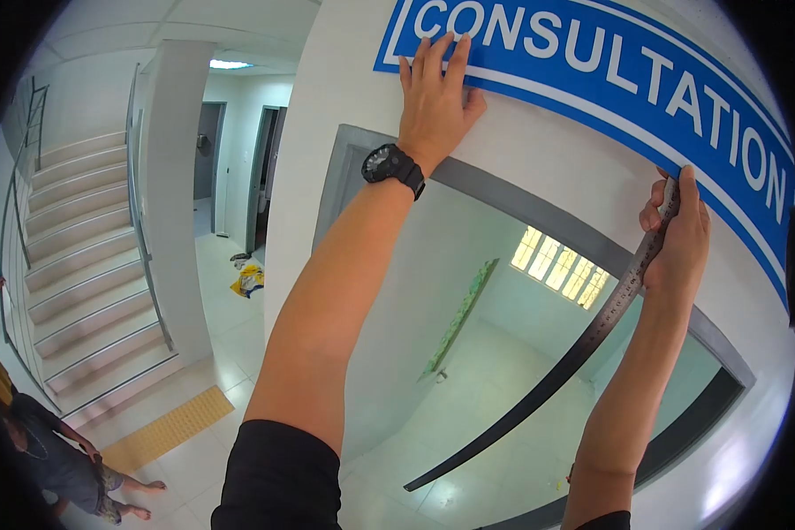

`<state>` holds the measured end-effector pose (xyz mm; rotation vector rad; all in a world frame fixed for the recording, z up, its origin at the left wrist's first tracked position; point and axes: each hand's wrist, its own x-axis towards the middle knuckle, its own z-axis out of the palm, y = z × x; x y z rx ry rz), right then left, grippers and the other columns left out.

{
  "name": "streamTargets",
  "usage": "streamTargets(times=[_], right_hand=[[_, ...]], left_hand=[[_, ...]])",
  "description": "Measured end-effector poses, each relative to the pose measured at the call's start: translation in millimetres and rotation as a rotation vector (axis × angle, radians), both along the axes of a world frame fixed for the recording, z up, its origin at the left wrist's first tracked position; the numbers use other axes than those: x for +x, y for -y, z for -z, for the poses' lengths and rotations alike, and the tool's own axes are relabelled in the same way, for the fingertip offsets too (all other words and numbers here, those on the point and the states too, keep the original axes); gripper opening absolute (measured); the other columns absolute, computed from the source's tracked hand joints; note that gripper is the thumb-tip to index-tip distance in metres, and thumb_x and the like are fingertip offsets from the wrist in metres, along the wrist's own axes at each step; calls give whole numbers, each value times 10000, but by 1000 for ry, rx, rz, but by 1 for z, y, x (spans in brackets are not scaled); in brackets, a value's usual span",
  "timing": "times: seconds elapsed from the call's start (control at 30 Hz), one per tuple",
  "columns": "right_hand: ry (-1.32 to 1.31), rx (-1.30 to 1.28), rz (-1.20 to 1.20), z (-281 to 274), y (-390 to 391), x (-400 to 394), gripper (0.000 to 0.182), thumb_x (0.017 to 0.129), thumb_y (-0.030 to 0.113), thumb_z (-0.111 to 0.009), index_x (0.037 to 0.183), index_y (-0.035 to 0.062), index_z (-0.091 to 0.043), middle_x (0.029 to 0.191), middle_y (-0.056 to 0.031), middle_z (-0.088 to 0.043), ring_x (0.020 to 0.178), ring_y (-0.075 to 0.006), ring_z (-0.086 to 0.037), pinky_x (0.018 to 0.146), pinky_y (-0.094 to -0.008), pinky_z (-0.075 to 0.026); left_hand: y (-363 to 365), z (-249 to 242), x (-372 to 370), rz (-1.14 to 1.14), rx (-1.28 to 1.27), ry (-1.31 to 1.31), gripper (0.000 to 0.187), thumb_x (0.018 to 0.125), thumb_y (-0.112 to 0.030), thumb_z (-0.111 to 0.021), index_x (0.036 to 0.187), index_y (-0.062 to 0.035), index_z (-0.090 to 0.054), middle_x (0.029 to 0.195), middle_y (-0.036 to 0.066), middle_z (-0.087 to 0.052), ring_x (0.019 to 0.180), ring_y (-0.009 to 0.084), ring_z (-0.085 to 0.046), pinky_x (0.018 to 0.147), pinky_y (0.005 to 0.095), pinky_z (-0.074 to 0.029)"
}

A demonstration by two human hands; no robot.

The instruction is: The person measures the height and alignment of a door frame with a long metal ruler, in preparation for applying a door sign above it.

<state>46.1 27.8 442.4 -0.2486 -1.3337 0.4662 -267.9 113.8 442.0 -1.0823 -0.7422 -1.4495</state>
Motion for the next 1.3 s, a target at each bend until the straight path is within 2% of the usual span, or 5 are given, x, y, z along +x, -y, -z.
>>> streamTargets(times=[0.17,0.4,0.73,1.1,1.3], right_hand=[[11,8,2,0,1,0,343,1081,291,-531,988,-13,-661,686,-46,-577,518,-96,-473,490,-252,-360],[18,4,-44,-2,6,3,366,1074,284,-514,966,-32,-666,674,-53,-583,519,-109,-477,504,-267,-376],[27,8,49,2,17,-6,381,1072,289,-514,957,-34,-681,653,-52,-579,501,-103,-465,497,-261,-376],[40,19,41,2,19,-5,365,1072,285,-519,942,-18,-677,652,-53,-584,496,-99,-460,495,-259,-379],[55,20,76,3,23,-5,347,1073,275,-521,946,-11,-673,645,-51,-586,491,-100,-465,500,-265,-390]], left_hand=[[-3,-2,3,35,72,-33,669,847,-110,-706,1487,-95,-511,1447,166,-517,1315,389,-480,1093,497,-382],[-8,-3,3,-15,19,5,658,888,-108,-697,1513,-114,-491,1489,156,-494,1341,380,-466,1138,485,-365],[-10,-3,0,-44,-4,19,645,910,-111,-685,1522,-104,-483,1492,166,-459,1367,368,-421,1171,511,-300],[-10,-6,5,-22,-10,95,639,889,-53,-709,1498,-92,-519,1463,161,-472,1331,353,-442,1139,525,-326],[-18,-5,3,11,-19,88,656,912,-19,-651,1532,-137,-475,1544,113,-431,1437,371,-369,1187,669,-222]])
